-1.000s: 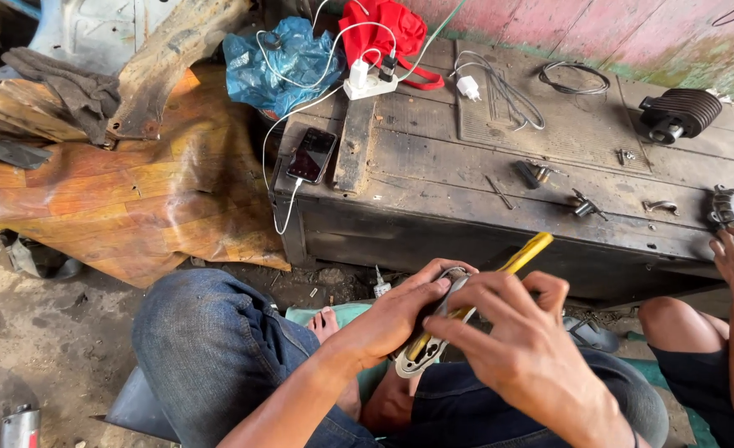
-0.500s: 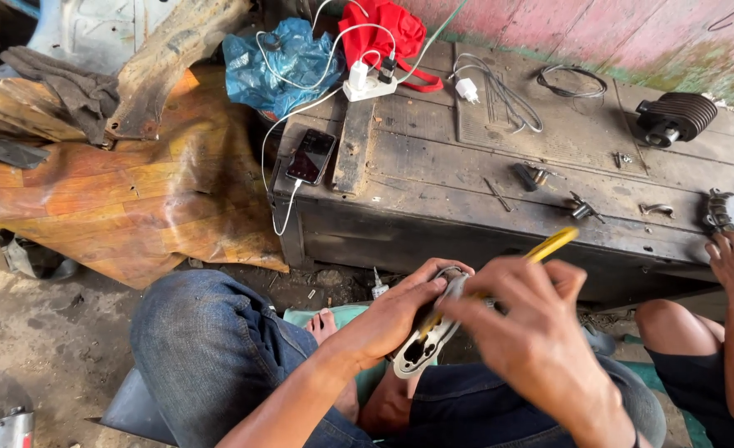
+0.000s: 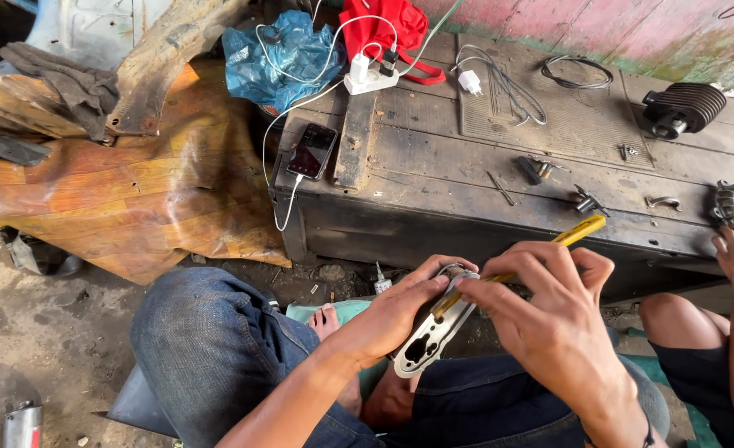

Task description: Cleaning a metal motorcycle component using a small brush on a workbench.

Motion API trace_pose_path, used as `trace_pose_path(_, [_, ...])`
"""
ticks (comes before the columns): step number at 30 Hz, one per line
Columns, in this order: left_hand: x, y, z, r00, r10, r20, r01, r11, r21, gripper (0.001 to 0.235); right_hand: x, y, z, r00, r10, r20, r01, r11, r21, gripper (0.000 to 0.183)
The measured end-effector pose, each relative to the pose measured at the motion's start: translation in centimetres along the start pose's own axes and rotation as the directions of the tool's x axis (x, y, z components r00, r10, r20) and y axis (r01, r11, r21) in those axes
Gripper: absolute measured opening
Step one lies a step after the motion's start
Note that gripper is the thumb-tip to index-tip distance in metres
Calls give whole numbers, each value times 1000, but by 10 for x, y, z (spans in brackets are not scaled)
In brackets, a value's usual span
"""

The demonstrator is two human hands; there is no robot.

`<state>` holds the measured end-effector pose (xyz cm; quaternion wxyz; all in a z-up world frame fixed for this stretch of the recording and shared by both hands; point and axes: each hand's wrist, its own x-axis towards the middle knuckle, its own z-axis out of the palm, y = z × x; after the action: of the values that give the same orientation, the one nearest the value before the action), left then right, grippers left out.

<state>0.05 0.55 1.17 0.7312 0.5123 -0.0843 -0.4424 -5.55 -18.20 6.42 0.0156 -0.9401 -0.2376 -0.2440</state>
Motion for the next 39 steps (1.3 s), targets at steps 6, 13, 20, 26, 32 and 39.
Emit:
trace_pose_path(6, [3, -3, 4, 1000, -8, -26, 8, 999, 31, 37, 2, -5, -3, 999, -35, 28, 33, 996, 88, 30])
trace_pose_path(13, [2, 0, 5, 1000, -17, -14, 17, 999, 28, 40, 1, -13, 2, 990, -124, 68, 108, 974, 197, 20])
trace_pose_path(20, [8, -6, 0, 997, 44, -58, -42, 998, 38, 36, 5, -12, 3, 997, -63, 41, 57, 990, 126, 30])
trace_pose_path(26, [3, -7, -2, 1000, -6, -17, 4, 990, -144, 38, 8, -10, -2, 999, -46, 23, 41, 986, 164, 22])
trace_pose_path(32, [12, -23, -11, 998, 70, 5, -67, 975, -210, 38, 8, -8, -2, 1000, -22, 15, 20, 992, 123, 26])
trace_pose_path(39, [10, -17, -9, 994, 101, -31, -105, 975, -196, 40, 9, -5, 1, 998, -55, 11, 52, 982, 183, 31])
